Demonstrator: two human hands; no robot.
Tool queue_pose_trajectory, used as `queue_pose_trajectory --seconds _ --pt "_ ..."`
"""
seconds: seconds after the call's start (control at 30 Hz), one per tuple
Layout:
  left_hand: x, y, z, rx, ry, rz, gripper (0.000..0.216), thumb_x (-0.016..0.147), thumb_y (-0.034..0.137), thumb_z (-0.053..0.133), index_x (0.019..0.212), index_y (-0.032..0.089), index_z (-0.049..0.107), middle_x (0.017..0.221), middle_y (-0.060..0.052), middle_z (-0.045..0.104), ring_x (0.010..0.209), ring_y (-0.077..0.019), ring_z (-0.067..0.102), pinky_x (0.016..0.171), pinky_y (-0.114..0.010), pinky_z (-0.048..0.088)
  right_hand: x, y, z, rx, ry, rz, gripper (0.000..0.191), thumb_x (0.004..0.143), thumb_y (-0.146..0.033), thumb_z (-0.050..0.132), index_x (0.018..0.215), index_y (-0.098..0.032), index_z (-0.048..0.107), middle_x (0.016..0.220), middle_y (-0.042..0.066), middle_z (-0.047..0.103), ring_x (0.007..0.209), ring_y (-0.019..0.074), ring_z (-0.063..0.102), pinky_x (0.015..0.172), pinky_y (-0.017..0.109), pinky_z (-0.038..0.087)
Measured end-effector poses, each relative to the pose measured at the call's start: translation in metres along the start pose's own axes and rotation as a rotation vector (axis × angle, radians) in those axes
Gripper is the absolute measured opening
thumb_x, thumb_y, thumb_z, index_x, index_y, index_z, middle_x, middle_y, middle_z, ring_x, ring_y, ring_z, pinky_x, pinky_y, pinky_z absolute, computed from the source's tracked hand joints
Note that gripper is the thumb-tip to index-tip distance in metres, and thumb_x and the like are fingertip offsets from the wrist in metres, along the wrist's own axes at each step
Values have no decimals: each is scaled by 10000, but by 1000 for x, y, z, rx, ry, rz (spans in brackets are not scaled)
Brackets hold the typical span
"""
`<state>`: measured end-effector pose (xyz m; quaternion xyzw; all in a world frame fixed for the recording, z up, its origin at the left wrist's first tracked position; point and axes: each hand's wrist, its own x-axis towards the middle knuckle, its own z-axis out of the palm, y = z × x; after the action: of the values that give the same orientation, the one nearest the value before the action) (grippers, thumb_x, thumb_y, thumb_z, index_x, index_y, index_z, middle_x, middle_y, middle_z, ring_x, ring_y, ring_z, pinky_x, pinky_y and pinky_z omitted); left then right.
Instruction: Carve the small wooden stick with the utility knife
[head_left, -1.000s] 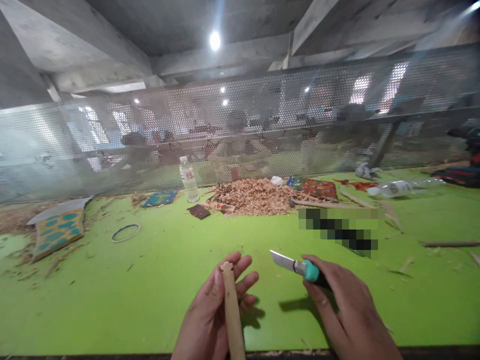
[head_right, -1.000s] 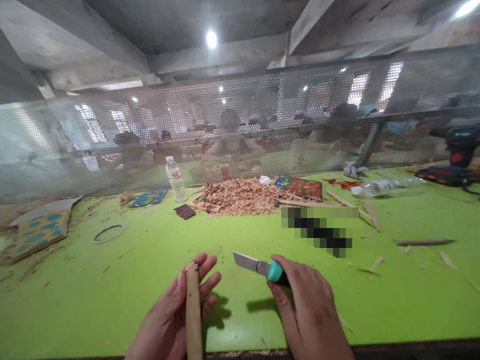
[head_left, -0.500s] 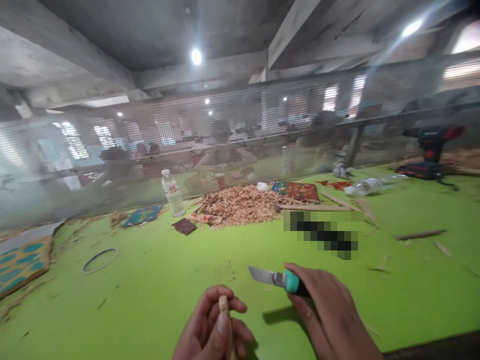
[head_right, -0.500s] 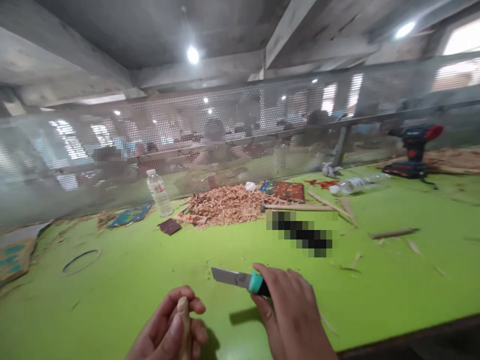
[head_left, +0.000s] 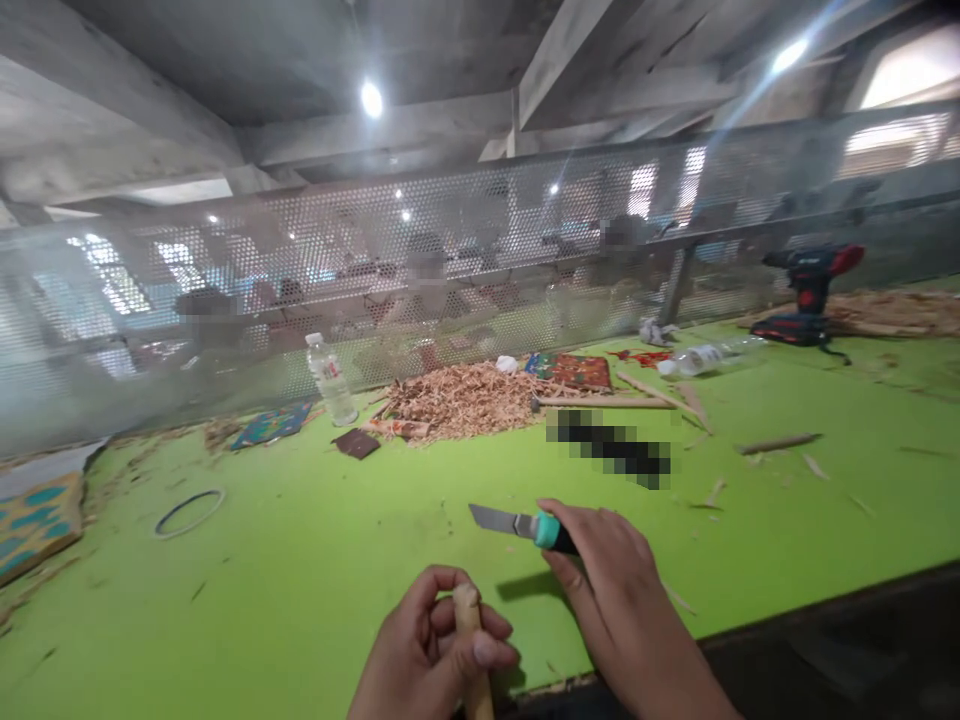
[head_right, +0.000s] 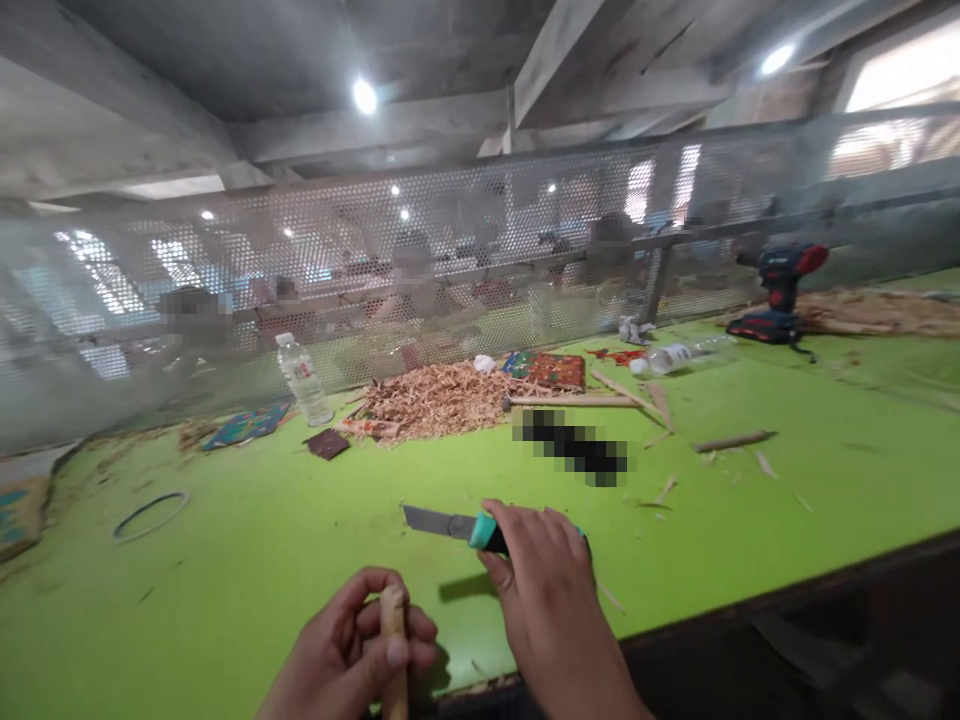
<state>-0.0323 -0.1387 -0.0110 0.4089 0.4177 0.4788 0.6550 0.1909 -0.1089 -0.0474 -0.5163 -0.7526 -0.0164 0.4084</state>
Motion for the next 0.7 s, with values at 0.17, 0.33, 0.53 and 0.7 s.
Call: queue_pose_trajectory --seconds 0.17,0.33,0.53,0.7 --pt "-3 2 3 -36 46 13 561 712 530 1005 1024 205 671 912 -83 840 849 -232 806 852 -352 622 1 2 0 14 4 -21 281 1153 -281 453 1429 -266 499 1206 128 752 1106 379 682 1007 614 443" --pt "-7 10 5 -20 2 15 521 805 515 948 1135 202 694 1075 -123 849 1014 -265 812 983 -400 619 1 1 -2 0 22 -33 284 1163 -306 433 1419 -231 529 1199 143 758 1098 376 676 1001 590 442" --pt "-13 16 8 -5 -24 6 492 942 444 847 1320 232 616 1119 -88 846 1079 -227 802 1000 -339 599 2 -1 -11 -41 -12 -33 288 1152 -299 481 1406 -205 579 1222 104 734 1124 322 684 1038 559 491" --pt "-13 16 9 -45 -62 -21 478 883 437 909 1196 230 612 1055 -47 856 1021 -209 816 953 -312 607 2 -2 -17 -65 -34 -6 320 1129 -366 574 1409 -217 617 1232 78 728 1112 301 710 1022 555 540"
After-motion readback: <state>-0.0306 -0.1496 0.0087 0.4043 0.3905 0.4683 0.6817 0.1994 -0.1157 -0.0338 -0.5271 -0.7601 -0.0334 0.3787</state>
